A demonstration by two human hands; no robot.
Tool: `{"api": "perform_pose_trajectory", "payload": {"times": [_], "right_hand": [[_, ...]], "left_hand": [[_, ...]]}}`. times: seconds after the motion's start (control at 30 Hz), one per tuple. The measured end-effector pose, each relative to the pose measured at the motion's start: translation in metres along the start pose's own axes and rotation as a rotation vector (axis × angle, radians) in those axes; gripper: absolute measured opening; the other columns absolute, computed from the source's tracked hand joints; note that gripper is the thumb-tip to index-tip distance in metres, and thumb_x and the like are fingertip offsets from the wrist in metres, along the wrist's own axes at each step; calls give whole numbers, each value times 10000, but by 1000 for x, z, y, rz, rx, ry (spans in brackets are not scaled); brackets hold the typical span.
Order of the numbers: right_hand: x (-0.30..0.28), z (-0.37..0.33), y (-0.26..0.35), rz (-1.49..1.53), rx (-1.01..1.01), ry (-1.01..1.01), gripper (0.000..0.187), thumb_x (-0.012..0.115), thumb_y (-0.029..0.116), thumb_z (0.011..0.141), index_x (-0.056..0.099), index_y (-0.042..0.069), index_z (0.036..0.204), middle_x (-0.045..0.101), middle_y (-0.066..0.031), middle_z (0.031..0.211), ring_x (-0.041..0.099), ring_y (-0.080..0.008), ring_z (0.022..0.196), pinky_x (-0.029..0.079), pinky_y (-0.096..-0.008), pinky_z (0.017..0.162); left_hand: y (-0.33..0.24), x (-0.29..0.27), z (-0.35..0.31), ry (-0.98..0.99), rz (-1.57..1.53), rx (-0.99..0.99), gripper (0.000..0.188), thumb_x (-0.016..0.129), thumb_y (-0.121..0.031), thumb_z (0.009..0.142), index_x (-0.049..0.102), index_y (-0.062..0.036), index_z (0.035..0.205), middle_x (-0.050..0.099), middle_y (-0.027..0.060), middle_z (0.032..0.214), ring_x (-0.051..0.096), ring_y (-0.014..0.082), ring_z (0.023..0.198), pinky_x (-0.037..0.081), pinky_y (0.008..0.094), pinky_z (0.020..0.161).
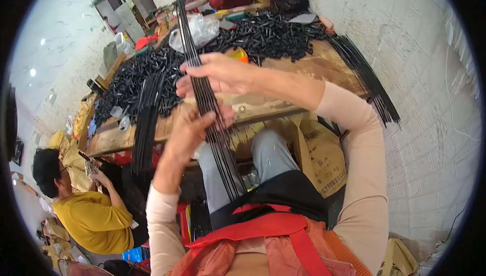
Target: The worker is assembling and trimming black plastic components using a handheld cutter tool at a factory workbench.
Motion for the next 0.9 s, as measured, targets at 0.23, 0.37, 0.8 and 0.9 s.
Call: {"api": "perform_pose_trajectory", "payload": {"times": [0.23,0.37,0.8,0.9], "right_hand": [[-7,-6,0,-57,11,115,366,476,151,1008,453,-94,1278,557,-239,1260,564,-310,1193,462,-409,1047],[-16,-1,4,-193,-30,123,412,488,173,1004,453,-96,1316,567,-208,1272,562,-275,1208,445,-375,1061],[-4,-9,4,-169,96,141,433,510,214,1001,467,-90,1306,557,-209,1290,553,-277,1224,429,-359,1075],[-6,-3,4,-262,84,162,412,539,201,987,497,-86,1279,596,-199,1237,573,-261,1202,436,-358,1069]], "left_hand": [[5,8,-14,21,-335,5,417,424,-251,1037,460,101,1258,594,225,1221,615,315,1121,496,437,990],[-10,2,-1,28,-355,48,407,429,-247,1039,484,99,1245,619,200,1184,631,274,1092,519,406,961],[-3,11,-21,58,-436,24,416,405,-231,1043,448,104,1286,586,246,1225,605,335,1134,501,452,993],[-5,2,-9,69,-358,56,417,410,-224,1040,442,108,1290,566,260,1252,591,340,1156,494,453,1004]]}}
Point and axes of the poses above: each hand's wrist, its own z-axis towards the middle knuckle, its own x-axis out of the palm, y = z × x, the point moved 1 cm from there along z, towards the middle knuckle
